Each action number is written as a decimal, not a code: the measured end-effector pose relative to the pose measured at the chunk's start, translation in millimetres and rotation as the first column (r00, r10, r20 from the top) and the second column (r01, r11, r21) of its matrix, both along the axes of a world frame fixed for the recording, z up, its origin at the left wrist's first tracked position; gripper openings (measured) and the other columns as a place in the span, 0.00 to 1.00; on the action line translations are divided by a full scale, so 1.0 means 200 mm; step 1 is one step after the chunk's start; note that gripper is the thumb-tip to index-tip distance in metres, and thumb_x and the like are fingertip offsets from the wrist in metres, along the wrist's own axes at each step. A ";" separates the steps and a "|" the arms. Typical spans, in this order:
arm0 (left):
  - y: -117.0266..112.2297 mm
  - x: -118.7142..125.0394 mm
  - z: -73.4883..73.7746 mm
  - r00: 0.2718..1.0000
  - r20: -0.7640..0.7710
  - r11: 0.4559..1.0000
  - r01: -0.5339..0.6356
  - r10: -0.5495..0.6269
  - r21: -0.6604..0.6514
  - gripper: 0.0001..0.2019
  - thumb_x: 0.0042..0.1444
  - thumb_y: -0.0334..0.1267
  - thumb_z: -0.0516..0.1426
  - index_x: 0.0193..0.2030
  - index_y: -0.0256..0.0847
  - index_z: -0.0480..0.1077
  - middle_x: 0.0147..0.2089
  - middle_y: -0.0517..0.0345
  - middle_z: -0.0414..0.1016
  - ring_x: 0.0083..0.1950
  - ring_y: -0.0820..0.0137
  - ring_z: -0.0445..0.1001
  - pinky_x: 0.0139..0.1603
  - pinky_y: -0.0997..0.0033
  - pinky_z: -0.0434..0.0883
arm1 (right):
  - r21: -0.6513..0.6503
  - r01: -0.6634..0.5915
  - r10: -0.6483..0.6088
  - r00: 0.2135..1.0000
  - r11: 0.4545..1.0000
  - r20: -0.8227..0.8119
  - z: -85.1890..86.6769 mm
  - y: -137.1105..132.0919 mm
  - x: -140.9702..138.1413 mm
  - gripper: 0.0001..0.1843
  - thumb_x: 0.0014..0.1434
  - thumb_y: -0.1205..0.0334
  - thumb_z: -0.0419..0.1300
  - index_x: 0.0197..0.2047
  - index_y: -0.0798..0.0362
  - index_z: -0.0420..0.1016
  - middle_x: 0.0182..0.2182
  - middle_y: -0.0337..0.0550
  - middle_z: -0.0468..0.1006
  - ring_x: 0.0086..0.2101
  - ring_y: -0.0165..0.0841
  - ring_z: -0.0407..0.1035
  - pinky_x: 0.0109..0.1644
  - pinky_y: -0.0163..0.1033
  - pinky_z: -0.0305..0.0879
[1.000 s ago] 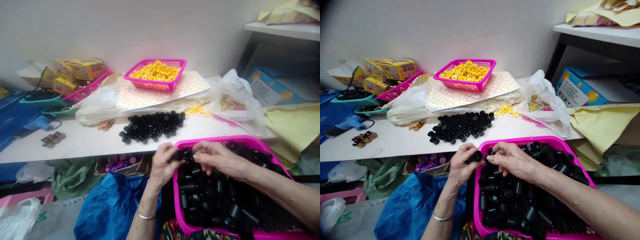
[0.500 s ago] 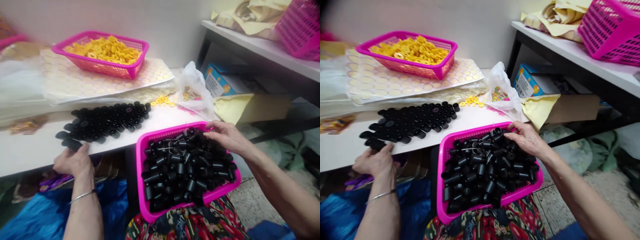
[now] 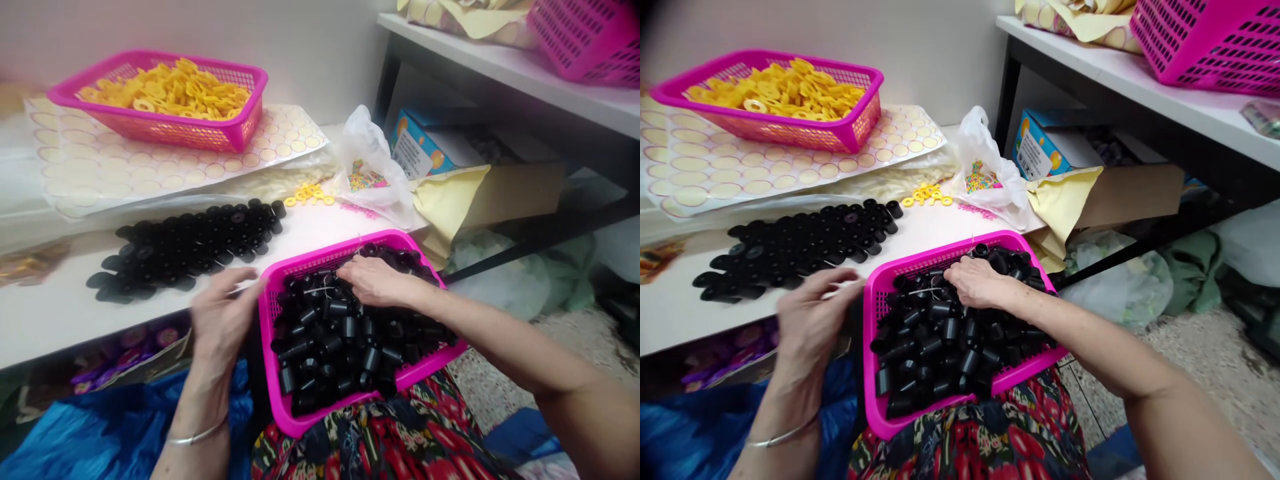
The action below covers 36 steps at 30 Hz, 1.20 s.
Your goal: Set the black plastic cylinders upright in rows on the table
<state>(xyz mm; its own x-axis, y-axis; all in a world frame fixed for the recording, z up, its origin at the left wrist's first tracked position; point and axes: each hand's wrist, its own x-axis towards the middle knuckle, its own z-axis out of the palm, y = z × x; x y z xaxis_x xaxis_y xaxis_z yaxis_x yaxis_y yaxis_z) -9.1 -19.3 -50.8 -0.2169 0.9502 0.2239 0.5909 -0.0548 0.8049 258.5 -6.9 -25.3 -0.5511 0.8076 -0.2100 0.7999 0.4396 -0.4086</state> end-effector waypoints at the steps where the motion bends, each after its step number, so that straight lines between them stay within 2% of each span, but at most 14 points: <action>1: -0.01 0.08 0.02 0.984 0.043 0.984 0.173 -0.171 -0.048 0.09 0.46 0.41 0.62 0.33 0.39 0.76 0.35 0.56 0.76 0.37 0.67 0.72 0.42 0.66 0.68 | -0.011 0.012 -0.012 1.000 1.000 -0.009 -0.01 0.01 0.00 0.17 0.47 0.80 0.54 0.33 0.52 0.75 0.34 0.47 0.77 0.37 0.40 0.69 0.43 0.44 0.63; 3: -0.03 0.22 0.04 0.890 0.118 0.883 0.453 -0.441 -0.120 0.06 0.47 0.37 0.61 0.32 0.39 0.76 0.34 0.56 0.76 0.37 0.67 0.72 0.43 0.67 0.68 | -0.030 0.053 -0.056 0.991 0.998 -0.119 -0.02 0.02 0.02 0.18 0.46 0.80 0.55 0.35 0.51 0.77 0.36 0.47 0.78 0.39 0.42 0.69 0.45 0.46 0.63; 5: -0.05 0.29 0.05 0.785 0.126 0.768 0.620 -0.607 -0.162 0.04 0.49 0.34 0.60 0.33 0.39 0.76 0.35 0.56 0.76 0.39 0.68 0.71 0.43 0.66 0.68 | -0.091 0.131 -0.155 0.921 0.987 -0.357 -0.01 0.01 0.08 0.17 0.47 0.76 0.57 0.39 0.49 0.77 0.40 0.44 0.77 0.43 0.41 0.69 0.48 0.46 0.63; 7: -0.05 0.32 0.02 0.732 0.066 0.714 0.677 -0.678 -0.179 0.06 0.49 0.31 0.59 0.35 0.39 0.76 0.37 0.55 0.76 0.41 0.66 0.70 0.45 0.65 0.67 | -0.284 0.240 -0.367 0.719 0.928 -0.591 0.01 -0.01 0.14 0.15 0.48 0.71 0.61 0.40 0.48 0.77 0.39 0.41 0.78 0.40 0.38 0.71 0.46 0.45 0.65; 11: -0.03 0.30 -0.03 0.685 -0.116 0.690 0.682 -0.719 -0.243 0.12 0.45 0.25 0.57 0.36 0.40 0.76 0.43 0.54 0.75 0.46 0.63 0.67 0.48 0.61 0.65 | -0.708 0.264 -0.751 0.125 0.655 -0.648 0.05 -0.12 0.23 0.09 0.46 0.64 0.67 0.33 0.51 0.75 0.28 0.36 0.76 0.28 0.29 0.70 0.37 0.39 0.68; 13: 0.00 0.30 -0.03 0.680 -0.163 0.696 0.670 -0.715 -0.258 0.15 0.44 0.24 0.56 0.38 0.40 0.75 0.44 0.54 0.75 0.46 0.63 0.67 0.48 0.61 0.65 | -0.765 0.245 -0.782 -0.042 0.596 -0.622 0.07 -0.17 0.26 0.09 0.45 0.64 0.68 0.30 0.53 0.74 0.28 0.37 0.76 0.28 0.27 0.70 0.36 0.37 0.68; 15: 0.03 0.33 -0.01 0.664 -0.184 0.688 0.691 -0.725 -0.222 0.16 0.45 0.24 0.54 0.40 0.39 0.75 0.45 0.54 0.74 0.47 0.63 0.67 0.49 0.62 0.65 | -0.768 0.261 -0.769 -0.122 0.585 -0.628 0.07 -0.23 0.28 0.08 0.46 0.66 0.68 0.30 0.54 0.74 0.29 0.39 0.77 0.29 0.27 0.70 0.36 0.34 0.68; 18: 0.10 0.40 0.03 0.513 -0.255 0.567 0.791 -0.819 -0.230 0.14 0.50 0.27 0.52 0.40 0.40 0.74 0.44 0.54 0.74 0.47 0.63 0.67 0.50 0.62 0.64 | -0.753 0.284 -0.740 -0.175 0.593 -0.649 0.06 -0.28 0.28 0.08 0.46 0.68 0.68 0.33 0.54 0.75 0.31 0.40 0.78 0.31 0.27 0.71 0.36 0.33 0.68; 21: 0.16 0.45 0.05 0.324 -0.310 0.428 0.822 -0.894 -0.376 0.12 0.48 0.28 0.52 0.37 0.40 0.74 0.39 0.55 0.73 0.43 0.63 0.66 0.48 0.62 0.64 | -0.751 0.284 -0.737 -0.176 0.596 -0.652 0.06 -0.32 0.29 0.13 0.44 0.69 0.68 0.36 0.53 0.76 0.33 0.41 0.78 0.33 0.29 0.72 0.38 0.34 0.69; 25: 0.26 0.44 0.01 0.263 -0.292 0.375 0.809 -0.920 -0.453 0.15 0.44 0.26 0.51 0.35 0.41 0.74 0.37 0.56 0.73 0.42 0.64 0.66 0.48 0.64 0.64 | -0.740 0.345 -0.730 -0.188 0.578 -0.657 0.06 -0.38 0.31 0.21 0.39 0.71 0.70 0.40 0.51 0.75 0.32 0.40 0.78 0.34 0.31 0.72 0.40 0.35 0.68; 28: 0.31 0.46 -0.02 0.210 -0.282 0.323 0.827 -0.936 -0.460 0.12 0.48 0.28 0.50 0.34 0.40 0.74 0.37 0.55 0.72 0.41 0.66 0.67 0.47 0.66 0.64 | -0.726 0.400 -0.731 -0.175 0.560 -0.660 0.05 -0.41 0.32 0.19 0.39 0.70 0.70 0.37 0.51 0.76 0.32 0.39 0.78 0.34 0.30 0.71 0.40 0.34 0.67; 30: 0.32 0.51 -0.03 0.187 -0.307 0.321 0.817 -0.933 -0.479 0.11 0.52 0.31 0.49 0.35 0.39 0.73 0.37 0.53 0.70 0.41 0.65 0.67 0.46 0.65 0.65 | -0.703 0.439 -0.720 -0.162 0.560 -0.674 0.04 -0.42 0.32 0.17 0.40 0.70 0.70 0.36 0.51 0.76 0.33 0.39 0.77 0.36 0.29 0.71 0.41 0.33 0.67; 34: 0.29 0.63 -0.04 0.227 -0.398 0.427 0.727 -0.889 -0.538 0.13 0.54 0.38 0.50 0.42 0.42 0.72 0.45 0.50 0.67 0.48 0.59 0.65 0.48 0.56 0.64 | -0.665 0.463 -0.711 -0.099 0.586 -0.696 0.00 -0.43 0.30 0.15 0.42 0.68 0.70 0.36 0.51 0.76 0.34 0.39 0.77 0.38 0.30 0.70 0.41 0.32 0.66; 36: 0.27 0.66 -0.03 0.221 -0.419 0.446 0.687 -0.881 -0.574 0.14 0.51 0.37 0.51 0.44 0.42 0.71 0.49 0.48 0.65 0.51 0.55 0.63 0.49 0.51 0.64 | -0.669 0.457 -0.721 -0.083 0.586 -0.688 -0.01 -0.43 0.29 0.16 0.43 0.67 0.70 0.37 0.51 0.75 0.34 0.39 0.77 0.38 0.30 0.69 0.42 0.33 0.66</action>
<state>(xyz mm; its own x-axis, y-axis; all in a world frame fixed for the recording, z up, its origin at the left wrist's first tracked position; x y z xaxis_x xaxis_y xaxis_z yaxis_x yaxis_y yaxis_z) 123.4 35.2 -57.5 0.7601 0.5783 -0.2965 0.6498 -0.6747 0.3499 316.8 -92.5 -28.0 0.2283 0.9484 -0.2201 -0.2273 -0.1679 -0.9592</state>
